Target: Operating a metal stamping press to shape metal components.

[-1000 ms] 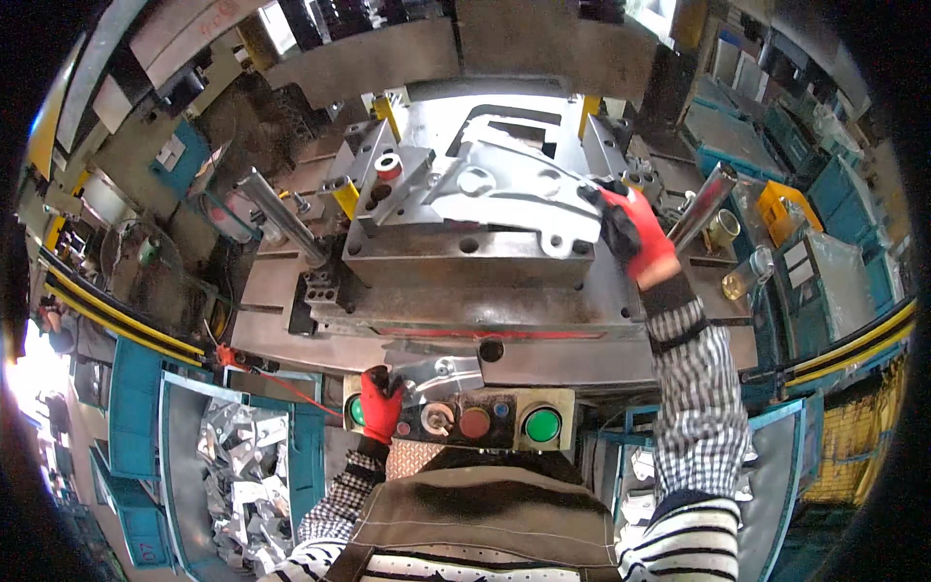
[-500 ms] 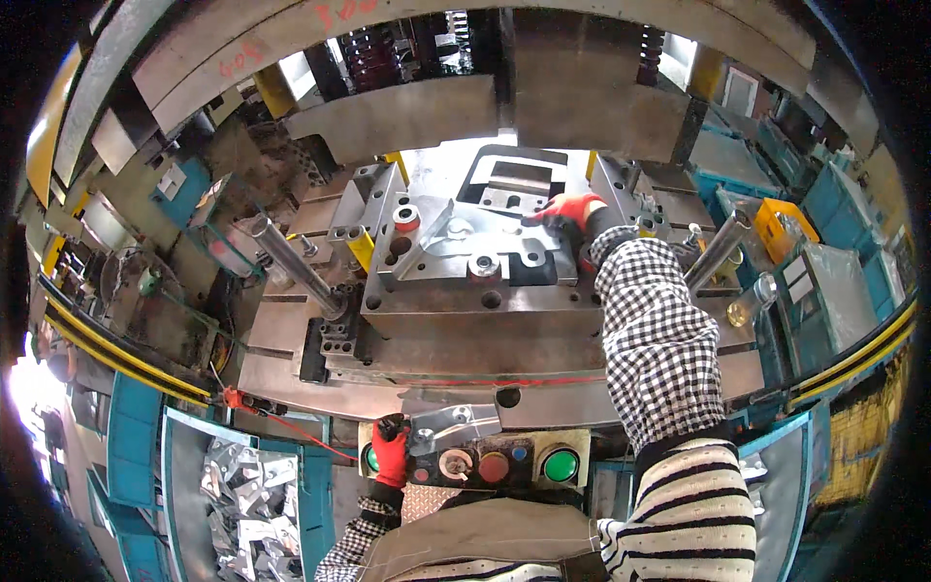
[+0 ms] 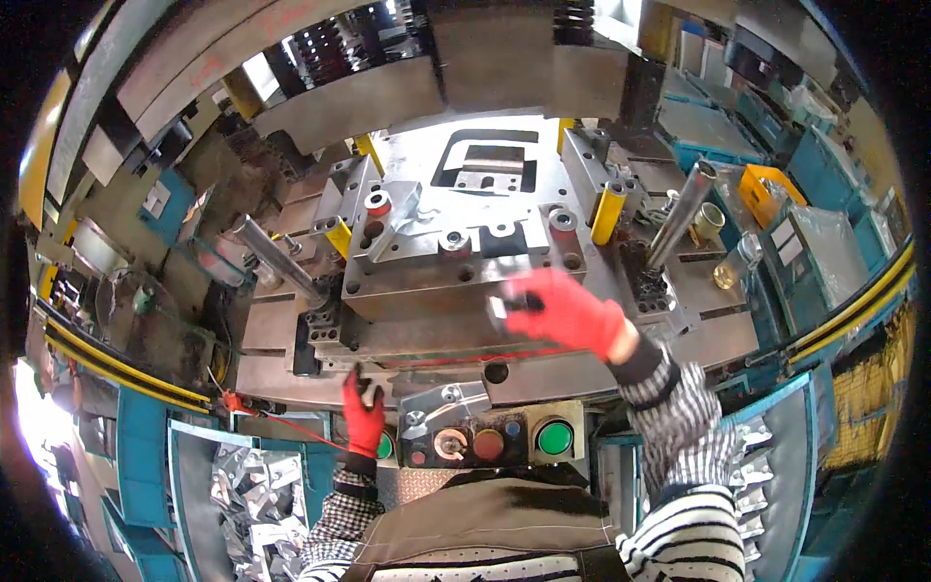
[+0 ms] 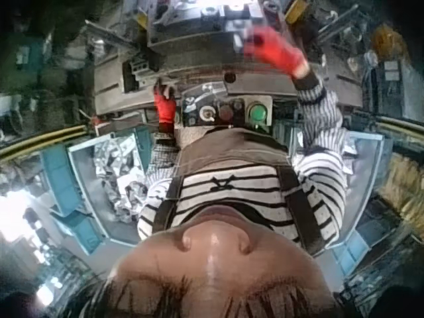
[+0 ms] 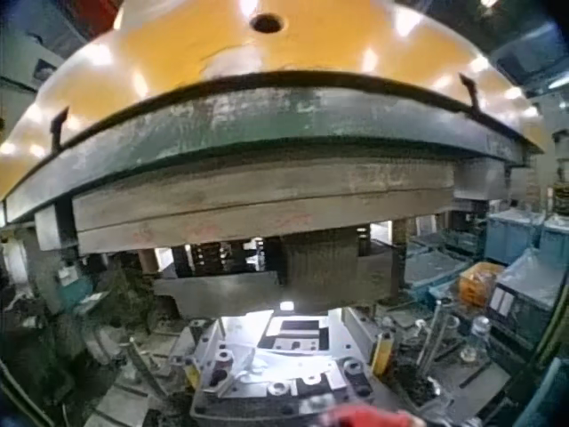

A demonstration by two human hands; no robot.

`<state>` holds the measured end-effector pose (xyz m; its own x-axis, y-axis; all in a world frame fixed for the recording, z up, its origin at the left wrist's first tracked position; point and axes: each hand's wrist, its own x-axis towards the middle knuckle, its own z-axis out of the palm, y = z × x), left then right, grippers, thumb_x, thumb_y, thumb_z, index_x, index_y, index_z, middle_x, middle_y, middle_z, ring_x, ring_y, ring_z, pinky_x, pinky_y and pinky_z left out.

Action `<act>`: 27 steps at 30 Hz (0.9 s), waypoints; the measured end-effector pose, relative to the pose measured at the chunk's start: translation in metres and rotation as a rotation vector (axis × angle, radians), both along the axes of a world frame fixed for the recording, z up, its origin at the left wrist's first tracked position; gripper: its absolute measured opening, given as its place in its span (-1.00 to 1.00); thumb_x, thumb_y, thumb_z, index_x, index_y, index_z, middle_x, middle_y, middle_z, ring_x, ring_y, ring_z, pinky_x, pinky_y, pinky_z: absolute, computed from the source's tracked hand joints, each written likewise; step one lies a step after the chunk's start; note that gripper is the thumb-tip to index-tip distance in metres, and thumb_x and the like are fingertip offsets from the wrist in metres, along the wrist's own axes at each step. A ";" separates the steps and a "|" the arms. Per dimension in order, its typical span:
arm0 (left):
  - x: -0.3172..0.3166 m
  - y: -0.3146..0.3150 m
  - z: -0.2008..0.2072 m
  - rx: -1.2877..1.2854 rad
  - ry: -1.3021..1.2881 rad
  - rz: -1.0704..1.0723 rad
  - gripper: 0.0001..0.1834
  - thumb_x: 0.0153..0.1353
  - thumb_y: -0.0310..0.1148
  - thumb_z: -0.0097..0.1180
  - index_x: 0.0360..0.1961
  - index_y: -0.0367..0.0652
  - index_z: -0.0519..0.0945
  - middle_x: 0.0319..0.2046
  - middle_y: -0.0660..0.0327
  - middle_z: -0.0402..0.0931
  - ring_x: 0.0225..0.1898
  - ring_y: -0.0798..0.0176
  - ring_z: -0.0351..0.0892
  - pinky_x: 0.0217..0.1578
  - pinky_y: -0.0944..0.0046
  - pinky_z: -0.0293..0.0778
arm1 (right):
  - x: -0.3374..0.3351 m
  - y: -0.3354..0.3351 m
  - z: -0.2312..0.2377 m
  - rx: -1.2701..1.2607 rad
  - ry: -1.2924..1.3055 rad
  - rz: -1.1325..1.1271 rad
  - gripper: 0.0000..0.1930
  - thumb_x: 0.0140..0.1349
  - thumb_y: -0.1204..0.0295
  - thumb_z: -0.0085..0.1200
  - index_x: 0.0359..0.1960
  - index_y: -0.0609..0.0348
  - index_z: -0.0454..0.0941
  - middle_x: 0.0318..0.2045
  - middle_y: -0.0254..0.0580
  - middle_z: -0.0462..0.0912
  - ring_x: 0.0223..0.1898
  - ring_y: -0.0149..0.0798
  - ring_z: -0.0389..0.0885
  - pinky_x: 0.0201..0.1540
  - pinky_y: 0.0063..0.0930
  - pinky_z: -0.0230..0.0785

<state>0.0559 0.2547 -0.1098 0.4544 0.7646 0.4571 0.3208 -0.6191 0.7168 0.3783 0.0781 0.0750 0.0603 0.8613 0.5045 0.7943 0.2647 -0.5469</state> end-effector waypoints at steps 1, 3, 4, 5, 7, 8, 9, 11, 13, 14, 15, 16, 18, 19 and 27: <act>-0.021 0.004 -0.004 -0.132 -0.068 0.119 -0.40 -0.06 -0.54 0.08 0.08 -0.20 0.21 -0.06 0.04 0.29 -0.07 0.03 0.30 -0.09 0.18 0.28 | -0.029 -0.017 0.038 -0.838 0.316 -0.029 -0.68 -0.08 0.33 0.16 -0.26 0.15 0.49 -0.45 -0.09 0.55 -0.33 -0.17 0.51 -0.24 -0.43 0.33; -0.032 0.006 -0.008 -0.287 -0.204 0.238 -0.38 -0.03 -0.49 0.11 0.10 -0.23 0.18 0.03 0.07 0.23 0.01 0.10 0.26 -0.01 0.21 0.22 | -0.017 -0.091 -0.033 -0.796 0.055 -0.142 -0.57 -0.08 0.08 0.09 -0.26 0.13 0.49 -0.36 0.01 0.54 -0.27 -0.01 0.48 -0.20 -0.31 0.31; -0.045 0.010 -0.022 -0.317 -0.246 0.300 -0.36 -0.03 -0.46 0.13 0.11 -0.25 0.16 0.07 0.07 0.18 0.04 0.13 0.23 0.02 0.23 0.19 | -0.016 -0.123 -0.066 -0.909 0.078 -0.287 -0.50 -0.07 -0.03 0.03 -0.29 0.16 0.49 -0.33 0.06 0.52 -0.26 0.05 0.46 -0.20 -0.26 0.31; -0.076 0.018 -0.053 -0.330 -0.209 0.329 -0.36 -0.03 -0.46 0.14 0.10 -0.28 0.17 0.10 0.05 0.14 0.07 0.15 0.19 0.05 0.24 0.15 | -0.020 -0.143 -0.089 -0.885 0.132 -0.363 -0.44 -0.10 -0.07 0.03 -0.26 0.19 0.47 -0.32 0.08 0.52 -0.25 0.04 0.47 -0.19 -0.26 0.31; -0.124 0.034 -0.124 -0.642 -0.318 0.276 -0.36 -0.05 -0.45 0.16 0.08 -0.31 0.18 0.06 0.04 0.19 0.03 0.18 0.24 0.02 0.25 0.19 | -0.025 -0.201 -0.198 -0.778 0.168 -0.549 -0.32 -0.15 -0.13 0.04 -0.20 0.29 0.42 -0.30 0.12 0.51 -0.24 0.04 0.48 -0.17 -0.25 0.30; -0.147 0.035 -0.149 -0.934 -0.448 0.213 -0.36 -0.06 -0.45 0.18 0.07 -0.31 0.19 -0.01 0.05 0.29 -0.04 0.20 0.33 -0.05 0.25 0.27 | -0.023 -0.229 -0.284 -0.692 0.155 -0.629 -0.25 -0.18 -0.16 0.05 -0.17 0.35 0.38 -0.30 0.14 0.51 -0.24 0.04 0.48 -0.16 -0.24 0.30; -0.187 0.030 -0.177 -0.910 -0.447 0.257 -0.36 -0.06 -0.45 0.18 0.07 -0.31 0.19 -0.01 0.05 0.29 -0.04 0.20 0.33 -0.05 0.25 0.27 | -0.054 -0.190 -0.207 -0.988 0.302 -0.659 -0.16 -0.22 -0.18 0.08 -0.14 0.43 0.33 -0.26 0.17 0.50 -0.19 0.02 0.47 -0.12 -0.23 0.28; -0.218 0.030 -0.202 -1.050 -0.172 0.170 -0.40 -0.12 -0.44 0.23 -0.01 -0.29 0.27 -0.32 0.17 0.46 -0.37 0.29 0.46 -0.40 0.32 0.41 | -0.072 -0.184 -0.245 -0.900 0.459 -0.631 -0.16 -0.27 -0.18 0.12 -0.10 0.34 0.34 -0.21 0.14 0.48 -0.13 0.00 0.44 -0.10 -0.22 0.28; -0.137 0.006 -0.148 -1.127 -0.121 0.135 -0.46 -0.22 -0.44 0.29 -0.15 -0.24 0.35 -0.58 0.31 0.41 -0.64 0.43 0.34 -0.73 0.43 0.22 | -0.080 -0.199 -0.275 -0.765 0.500 -0.686 -0.16 -0.29 -0.18 0.13 -0.09 0.31 0.35 -0.19 0.14 0.47 -0.12 0.00 0.43 -0.11 -0.21 0.29; -0.134 0.006 -0.151 -1.056 -0.059 0.198 -0.47 -0.24 -0.44 0.30 -0.18 -0.23 0.36 -0.60 0.31 0.39 -0.65 0.46 0.32 -0.76 0.46 0.18 | -0.085 -0.194 -0.274 -0.804 0.425 -0.782 -0.16 -0.30 -0.20 0.14 -0.11 0.29 0.36 -0.20 0.13 0.47 -0.14 0.01 0.43 -0.12 -0.20 0.29; -0.138 0.006 -0.151 -1.049 -0.059 0.200 -0.47 -0.24 -0.44 0.30 -0.18 -0.23 0.36 -0.60 0.31 0.39 -0.65 0.46 0.32 -0.76 0.46 0.18 | -0.089 -0.190 -0.272 -0.842 0.348 -0.878 -0.17 -0.32 -0.21 0.14 -0.13 0.27 0.38 -0.21 0.12 0.47 -0.15 0.01 0.44 -0.13 -0.19 0.29; -0.136 0.002 -0.141 -1.012 -0.062 0.195 -0.48 -0.26 -0.46 0.29 -0.19 -0.24 0.36 -0.57 0.28 0.40 -0.63 0.44 0.34 -0.73 0.44 0.22 | -0.089 -0.191 -0.275 -0.840 0.352 -0.884 -0.17 -0.32 -0.21 0.14 -0.13 0.27 0.38 -0.21 0.12 0.47 -0.15 0.01 0.44 -0.13 -0.19 0.29; -0.132 0.004 -0.147 -0.977 -0.060 0.180 -0.48 -0.27 -0.48 0.29 -0.21 -0.25 0.37 -0.55 0.25 0.42 -0.62 0.41 0.37 -0.70 0.42 0.27 | -0.089 -0.194 -0.287 -0.840 0.355 -0.885 -0.17 -0.35 -0.23 0.13 -0.18 0.26 0.39 -0.21 0.09 0.47 -0.15 0.01 0.44 -0.13 -0.20 0.29; -0.143 0.009 -0.160 -0.893 -0.082 0.179 -0.49 -0.29 -0.50 0.28 -0.22 -0.26 0.37 -0.51 0.22 0.43 -0.58 0.38 0.39 -0.64 0.40 0.32 | -0.091 -0.191 -0.291 -0.837 0.356 -0.873 -0.17 -0.35 -0.23 0.13 -0.18 0.26 0.39 -0.21 0.09 0.47 -0.15 0.01 0.44 -0.13 -0.20 0.29; -0.127 0.001 -0.142 -0.866 -0.063 0.144 -0.49 -0.29 -0.49 0.28 -0.22 -0.32 0.39 -0.38 0.18 0.47 -0.44 0.33 0.44 -0.45 0.37 0.40 | -0.092 -0.188 -0.265 -0.844 0.286 -0.914 -0.21 -0.32 -0.26 0.10 -0.31 0.30 0.42 -0.32 0.11 0.50 -0.24 0.05 0.46 -0.21 -0.18 0.31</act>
